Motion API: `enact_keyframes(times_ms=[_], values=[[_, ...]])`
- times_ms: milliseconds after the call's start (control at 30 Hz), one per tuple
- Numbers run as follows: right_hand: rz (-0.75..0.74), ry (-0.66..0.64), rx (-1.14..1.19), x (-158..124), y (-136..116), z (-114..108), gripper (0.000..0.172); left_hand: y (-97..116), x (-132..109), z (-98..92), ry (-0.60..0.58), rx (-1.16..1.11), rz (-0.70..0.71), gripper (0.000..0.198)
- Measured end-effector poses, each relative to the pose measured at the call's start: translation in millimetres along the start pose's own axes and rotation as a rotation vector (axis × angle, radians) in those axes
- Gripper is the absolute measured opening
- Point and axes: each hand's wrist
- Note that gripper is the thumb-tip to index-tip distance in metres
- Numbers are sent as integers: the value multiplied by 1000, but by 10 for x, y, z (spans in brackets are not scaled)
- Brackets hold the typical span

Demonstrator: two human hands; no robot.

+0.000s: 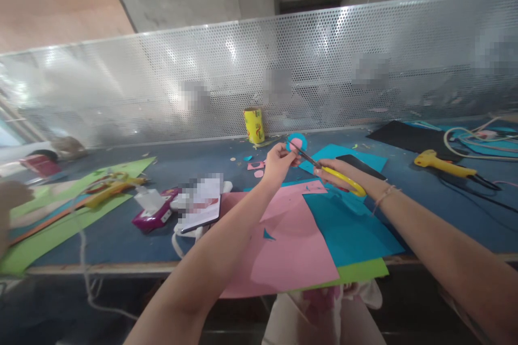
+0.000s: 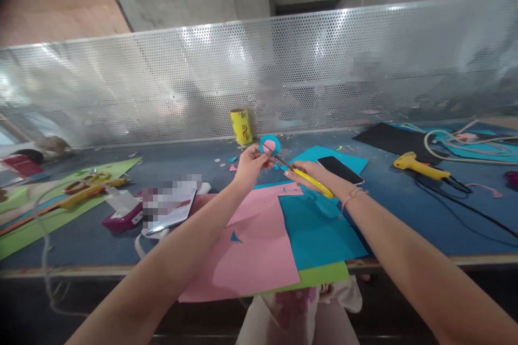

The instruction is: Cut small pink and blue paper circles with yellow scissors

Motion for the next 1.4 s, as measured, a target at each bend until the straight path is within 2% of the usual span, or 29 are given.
enact_keyframes(times_ms=[300,533,667,833,933,1000,1133,1400], values=[[57,30,10,0,-54,16,33,-17,18,6,-9,-63,-20,25],[-38,-8,-33,-23,-29,-33,33,6,-2,17,9,-55,-14,26],[-72,-36,26,-51,-10,-52,36,17,-9,24,33,-75,3,23],[-14,99,201,18,152,4,36,9,-19,31,32,-74,-17,26],[-100,304,326,97,230,46,42,-12,-45,47,-26,-48,-43,27],[-156,361,380,129,228,70,43,-26,-74,70,-65,-31,-61,28],[-162,340,432,140,169,121,39,-35,-145,128,-133,-12,-74,30],[-145,335,612,164,253,192,46,-34,-203,160,-193,-4,-74,31]])
Point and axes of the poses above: each hand's wrist, its own x-axis towards the middle knuckle, its own z-axis out of the palm, y = z × x, and after that the axes turned 10 degrees about -z, right-handed
